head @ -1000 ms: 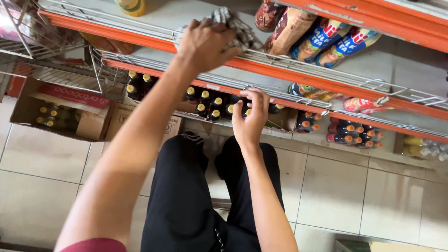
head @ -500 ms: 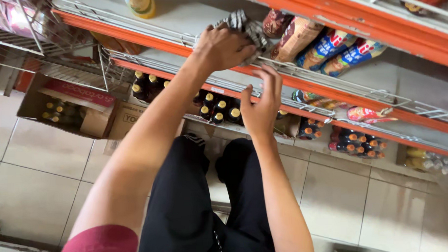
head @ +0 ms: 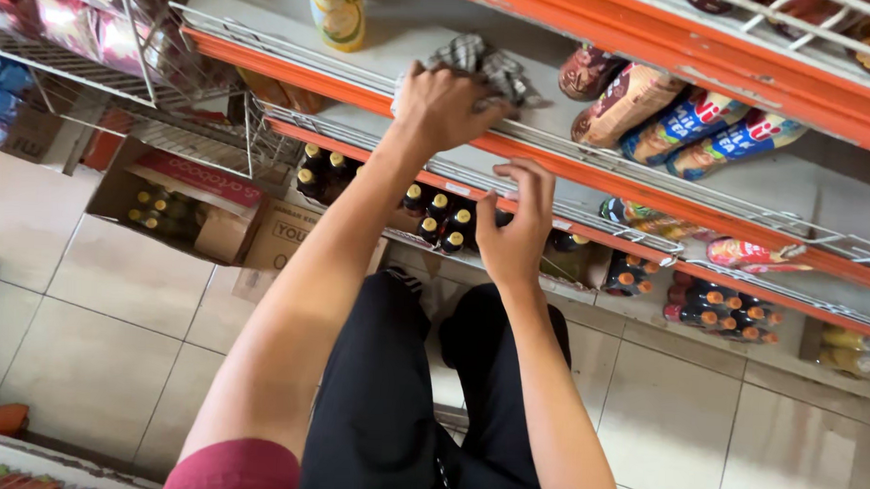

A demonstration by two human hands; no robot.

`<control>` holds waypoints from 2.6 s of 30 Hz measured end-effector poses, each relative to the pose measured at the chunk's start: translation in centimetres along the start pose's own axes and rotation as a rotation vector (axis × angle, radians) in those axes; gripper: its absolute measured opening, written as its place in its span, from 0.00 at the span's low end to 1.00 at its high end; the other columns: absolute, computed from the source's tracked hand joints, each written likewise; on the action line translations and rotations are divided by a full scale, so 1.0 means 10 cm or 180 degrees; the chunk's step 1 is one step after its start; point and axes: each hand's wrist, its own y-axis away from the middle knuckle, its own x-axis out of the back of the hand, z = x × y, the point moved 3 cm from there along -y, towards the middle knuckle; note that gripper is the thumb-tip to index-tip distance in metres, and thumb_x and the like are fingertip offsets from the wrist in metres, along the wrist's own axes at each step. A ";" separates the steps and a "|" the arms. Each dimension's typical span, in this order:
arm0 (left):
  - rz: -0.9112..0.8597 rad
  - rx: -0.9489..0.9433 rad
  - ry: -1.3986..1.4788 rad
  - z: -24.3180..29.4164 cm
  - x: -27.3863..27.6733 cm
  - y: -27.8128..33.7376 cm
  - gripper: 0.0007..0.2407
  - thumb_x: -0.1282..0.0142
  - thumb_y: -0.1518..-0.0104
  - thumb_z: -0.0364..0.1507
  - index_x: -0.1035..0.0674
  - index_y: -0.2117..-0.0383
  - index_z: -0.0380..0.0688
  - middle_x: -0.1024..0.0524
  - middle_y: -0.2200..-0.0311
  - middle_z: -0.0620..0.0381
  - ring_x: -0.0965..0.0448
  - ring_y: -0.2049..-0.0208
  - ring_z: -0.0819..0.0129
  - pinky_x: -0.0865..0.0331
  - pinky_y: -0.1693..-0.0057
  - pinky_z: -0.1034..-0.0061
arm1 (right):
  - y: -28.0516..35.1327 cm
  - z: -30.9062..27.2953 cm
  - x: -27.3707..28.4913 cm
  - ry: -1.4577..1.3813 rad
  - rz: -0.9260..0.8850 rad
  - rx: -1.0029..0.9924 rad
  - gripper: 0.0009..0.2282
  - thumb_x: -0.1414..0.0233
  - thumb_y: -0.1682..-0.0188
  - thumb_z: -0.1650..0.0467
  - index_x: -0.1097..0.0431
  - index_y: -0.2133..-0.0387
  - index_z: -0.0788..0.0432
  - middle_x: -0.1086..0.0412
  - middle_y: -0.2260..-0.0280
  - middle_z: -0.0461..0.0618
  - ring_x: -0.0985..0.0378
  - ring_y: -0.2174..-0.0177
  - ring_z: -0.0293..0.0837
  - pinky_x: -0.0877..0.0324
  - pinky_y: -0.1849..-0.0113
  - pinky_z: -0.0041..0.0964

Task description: The person cleans the shelves of a grocery store aisle using a cloth, wiping the metal racks and the surfaces behind bottles and boxes.

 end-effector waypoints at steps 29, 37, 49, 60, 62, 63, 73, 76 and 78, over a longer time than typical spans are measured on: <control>0.1104 0.0492 -0.1234 0.27 -0.56 -0.10 0.16 0.43 0.46 0.31 0.22 0.50 0.57 0.30 0.43 0.53 0.39 0.39 0.42 0.49 0.39 0.28 | 0.46 -0.04 1.01 0.0012 0.0209 -0.0175 0.10 0.46 0.53 0.80 0.30 0.59 0.61 0.33 0.53 0.52 0.25 0.56 0.46 0.27 0.60 0.34; 0.1116 -0.0179 -0.0740 1.09 -0.46 0.33 0.31 0.38 0.50 0.36 0.34 0.35 0.56 0.38 0.35 0.49 0.40 0.37 0.47 0.35 0.43 0.39 | 0.66 0.07 1.38 -0.0260 0.0205 -0.0372 0.12 0.46 0.55 0.79 0.30 0.58 0.61 0.33 0.53 0.52 0.24 0.57 0.45 0.28 0.60 0.36; 0.1458 -0.0375 -0.0225 0.44 -0.49 0.22 0.27 0.42 0.47 0.19 0.31 0.38 0.49 0.32 0.42 0.40 0.38 0.38 0.35 0.25 0.42 0.59 | 0.24 0.21 1.26 0.0181 0.0108 0.0491 0.16 0.43 0.55 0.80 0.32 0.52 0.62 0.35 0.51 0.56 0.29 0.48 0.55 0.30 0.48 0.47; 0.1924 -0.0282 0.0692 -0.59 -0.01 0.77 0.32 0.51 0.53 0.13 0.36 0.35 0.39 0.42 0.33 0.41 0.44 0.31 0.41 0.43 0.28 0.58 | -1.02 0.49 -0.89 0.1682 -0.1767 0.0977 0.33 0.33 0.63 0.64 0.39 0.47 0.67 0.35 0.49 0.73 0.32 0.49 0.69 0.40 0.49 0.67; 0.1766 -0.0200 0.0373 -0.96 0.09 0.82 0.33 0.51 0.54 0.14 0.37 0.34 0.40 0.45 0.31 0.42 0.48 0.31 0.40 0.43 0.31 0.57 | -0.97 0.52 -1.13 0.2141 -0.1618 0.1002 0.18 0.39 0.51 0.64 0.34 0.52 0.60 0.27 0.53 0.58 0.23 0.52 0.54 0.27 0.48 0.50; 0.1616 -0.0146 0.0050 -1.11 0.12 0.80 0.35 0.51 0.55 0.14 0.38 0.33 0.42 0.48 0.30 0.44 0.51 0.31 0.39 0.43 0.33 0.55 | -1.02 0.52 -1.16 0.2146 -0.1643 0.1022 0.18 0.39 0.51 0.64 0.34 0.52 0.60 0.27 0.53 0.58 0.23 0.52 0.54 0.27 0.48 0.50; 0.1247 0.0020 -0.0269 -1.56 -0.18 0.75 0.39 0.55 0.54 0.12 0.44 0.28 0.52 0.57 0.26 0.58 0.62 0.27 0.50 0.48 0.28 0.61 | -1.08 0.52 -0.46 0.2560 -0.1952 0.1459 0.26 0.41 0.54 0.54 0.34 0.50 0.60 0.27 0.54 0.56 0.21 0.59 0.53 0.24 0.65 0.47; 0.1532 0.0043 -0.0102 -1.56 -0.22 0.73 0.38 0.55 0.52 0.12 0.43 0.28 0.53 0.56 0.26 0.57 0.63 0.26 0.49 0.46 0.27 0.62 | -1.09 0.41 -0.84 0.2386 -0.2154 0.1234 0.23 0.41 0.50 0.57 0.35 0.50 0.61 0.28 0.55 0.57 0.21 0.59 0.55 0.24 0.64 0.49; 0.1759 -0.0144 0.0089 -1.56 -0.22 0.78 0.37 0.51 0.51 0.15 0.43 0.28 0.50 0.56 0.26 0.56 0.62 0.25 0.50 0.45 0.26 0.58 | -1.12 0.26 -1.10 0.2311 -0.2127 0.1349 0.22 0.41 0.50 0.58 0.35 0.51 0.61 0.27 0.56 0.57 0.21 0.59 0.56 0.24 0.64 0.50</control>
